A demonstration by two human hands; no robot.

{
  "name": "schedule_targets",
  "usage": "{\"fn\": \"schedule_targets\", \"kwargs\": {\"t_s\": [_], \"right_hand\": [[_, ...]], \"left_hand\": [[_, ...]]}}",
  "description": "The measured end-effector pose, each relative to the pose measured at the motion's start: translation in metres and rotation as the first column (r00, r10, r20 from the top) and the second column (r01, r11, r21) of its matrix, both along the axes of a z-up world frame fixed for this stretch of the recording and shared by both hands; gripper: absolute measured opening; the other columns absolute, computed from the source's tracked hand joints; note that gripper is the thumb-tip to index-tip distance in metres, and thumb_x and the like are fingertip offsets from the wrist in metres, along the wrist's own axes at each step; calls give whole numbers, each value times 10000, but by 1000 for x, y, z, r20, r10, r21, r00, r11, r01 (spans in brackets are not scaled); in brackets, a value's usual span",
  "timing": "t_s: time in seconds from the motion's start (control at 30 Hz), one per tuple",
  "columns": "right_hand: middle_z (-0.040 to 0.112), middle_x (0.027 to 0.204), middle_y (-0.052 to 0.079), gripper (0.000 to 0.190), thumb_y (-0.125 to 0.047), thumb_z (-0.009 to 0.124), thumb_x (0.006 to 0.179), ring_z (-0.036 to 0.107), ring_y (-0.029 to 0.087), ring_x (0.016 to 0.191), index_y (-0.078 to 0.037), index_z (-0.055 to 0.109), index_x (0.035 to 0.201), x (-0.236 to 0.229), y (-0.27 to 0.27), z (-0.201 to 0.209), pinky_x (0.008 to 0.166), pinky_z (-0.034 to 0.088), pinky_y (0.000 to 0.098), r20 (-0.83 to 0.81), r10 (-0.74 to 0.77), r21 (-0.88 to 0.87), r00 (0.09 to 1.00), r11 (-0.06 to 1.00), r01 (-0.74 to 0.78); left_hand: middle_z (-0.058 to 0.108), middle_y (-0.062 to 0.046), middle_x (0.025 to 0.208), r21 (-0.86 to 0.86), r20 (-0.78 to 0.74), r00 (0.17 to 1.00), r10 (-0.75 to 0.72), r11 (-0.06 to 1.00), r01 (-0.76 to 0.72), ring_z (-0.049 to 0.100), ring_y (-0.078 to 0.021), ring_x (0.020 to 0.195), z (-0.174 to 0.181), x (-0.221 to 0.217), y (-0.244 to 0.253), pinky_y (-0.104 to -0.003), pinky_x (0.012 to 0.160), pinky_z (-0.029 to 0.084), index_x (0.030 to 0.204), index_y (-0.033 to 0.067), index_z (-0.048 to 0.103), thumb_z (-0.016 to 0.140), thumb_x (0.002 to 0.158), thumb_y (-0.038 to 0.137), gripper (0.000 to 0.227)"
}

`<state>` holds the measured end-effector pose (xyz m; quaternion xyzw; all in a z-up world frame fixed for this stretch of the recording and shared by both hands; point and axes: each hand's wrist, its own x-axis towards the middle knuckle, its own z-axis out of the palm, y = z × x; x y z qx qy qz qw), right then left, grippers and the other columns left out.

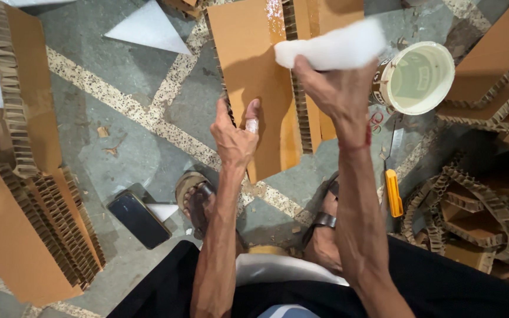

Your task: The person assembles a cardboard structure by applying glue to the edges of corrugated cardboard pieces and joining them together. They use a foam brush to spread the glue and a rubber band to secure the assembled pieces.

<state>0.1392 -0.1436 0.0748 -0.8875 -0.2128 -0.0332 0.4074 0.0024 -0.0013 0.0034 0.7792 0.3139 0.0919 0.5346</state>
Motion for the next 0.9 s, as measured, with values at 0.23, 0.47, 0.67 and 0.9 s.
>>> {"fn": "schedule_targets", "kwargs": {"t_s": [0.23,0.47,0.67,0.9], "right_hand": [[719,874,95,342,-256,884,793,688,217,787,-40,735,1011,-35,-24,6,704,569,396,-106,151,-191,983,967,-169],[662,753,83,264,-88,834,734,599,177,648,59,695,902,-88,-49,43,591,460,323,-756,-1,22,655,999,26],[713,859,50,304,-67,798,728,680,114,760,43,655,973,-77,-40,36,671,566,275,-807,18,201,590,948,247],[754,801,139,285,-218,778,859,740,202,672,57,756,930,-17,-22,-14,643,608,310,-178,28,-54,984,998,-39]], "left_hand": [[779,-186,923,-72,-56,998,14,997,-18,793,-308,815,0,1,0,-424,692,622,1162,-49,602,718,963,424,526],[762,-195,922,-79,-141,990,-4,997,-7,780,-314,797,-9,1,1,-434,665,620,1234,-51,557,694,990,391,523],[767,-218,977,-23,26,1000,4,1000,-3,779,-311,860,-2,5,0,-424,713,626,1195,-84,600,706,995,359,498],[769,-211,943,-67,-58,998,10,998,-14,786,-304,846,4,9,0,-419,715,617,1148,-65,603,735,966,348,470]]}}
